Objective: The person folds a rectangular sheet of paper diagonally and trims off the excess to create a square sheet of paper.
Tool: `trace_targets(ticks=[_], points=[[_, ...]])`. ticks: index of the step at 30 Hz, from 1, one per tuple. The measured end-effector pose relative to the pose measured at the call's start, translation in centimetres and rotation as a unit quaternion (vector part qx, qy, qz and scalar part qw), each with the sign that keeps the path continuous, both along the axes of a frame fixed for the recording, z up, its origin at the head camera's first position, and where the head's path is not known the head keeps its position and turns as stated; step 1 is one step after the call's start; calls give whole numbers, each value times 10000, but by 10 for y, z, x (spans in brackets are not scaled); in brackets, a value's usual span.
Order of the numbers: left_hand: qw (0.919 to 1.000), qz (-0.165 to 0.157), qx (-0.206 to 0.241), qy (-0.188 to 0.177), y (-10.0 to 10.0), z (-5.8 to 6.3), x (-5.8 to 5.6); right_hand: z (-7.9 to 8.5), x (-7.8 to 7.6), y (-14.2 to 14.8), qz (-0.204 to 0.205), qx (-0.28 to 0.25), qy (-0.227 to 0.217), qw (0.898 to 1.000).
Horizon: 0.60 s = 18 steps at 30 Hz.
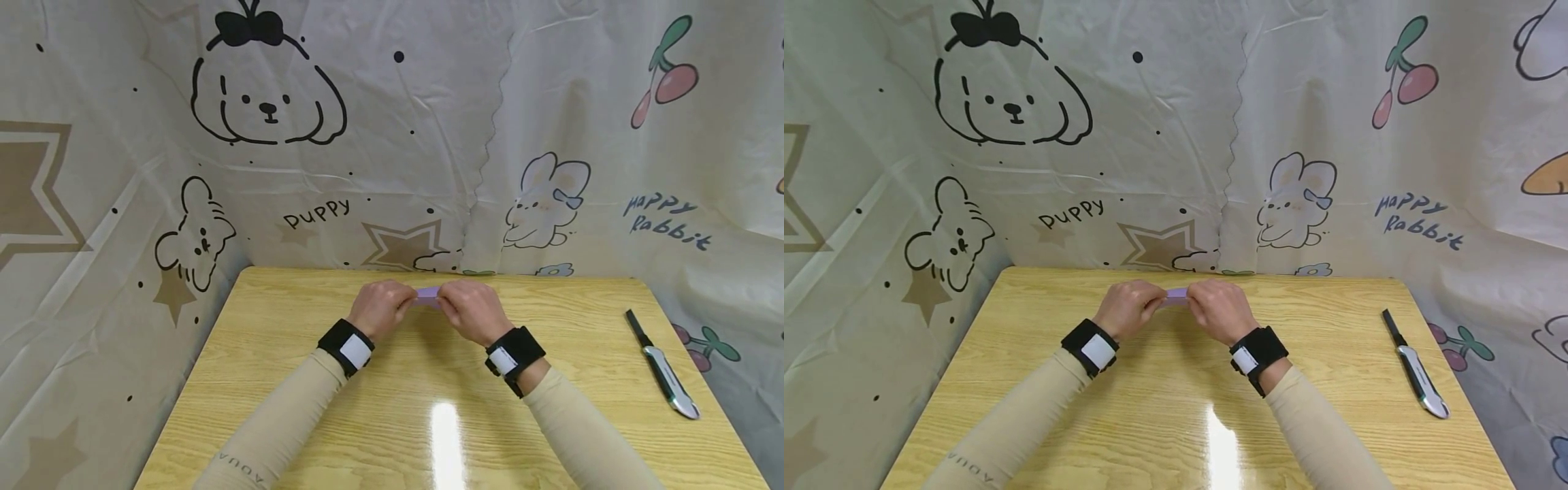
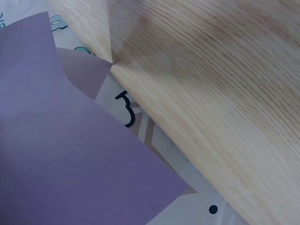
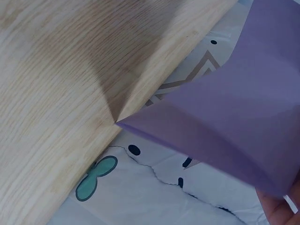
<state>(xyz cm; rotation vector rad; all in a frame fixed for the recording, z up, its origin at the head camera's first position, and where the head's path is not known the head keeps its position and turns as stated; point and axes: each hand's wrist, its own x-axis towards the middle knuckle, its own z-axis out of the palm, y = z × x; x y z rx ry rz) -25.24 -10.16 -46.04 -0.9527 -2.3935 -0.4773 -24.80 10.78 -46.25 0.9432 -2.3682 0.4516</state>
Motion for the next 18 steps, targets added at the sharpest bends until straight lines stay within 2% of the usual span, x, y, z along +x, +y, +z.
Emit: trace_targets(ticks=[18], points=[[9998,131,-157,-56,-7,1,-2,-5,-1,9,4,-146,66,9999]])
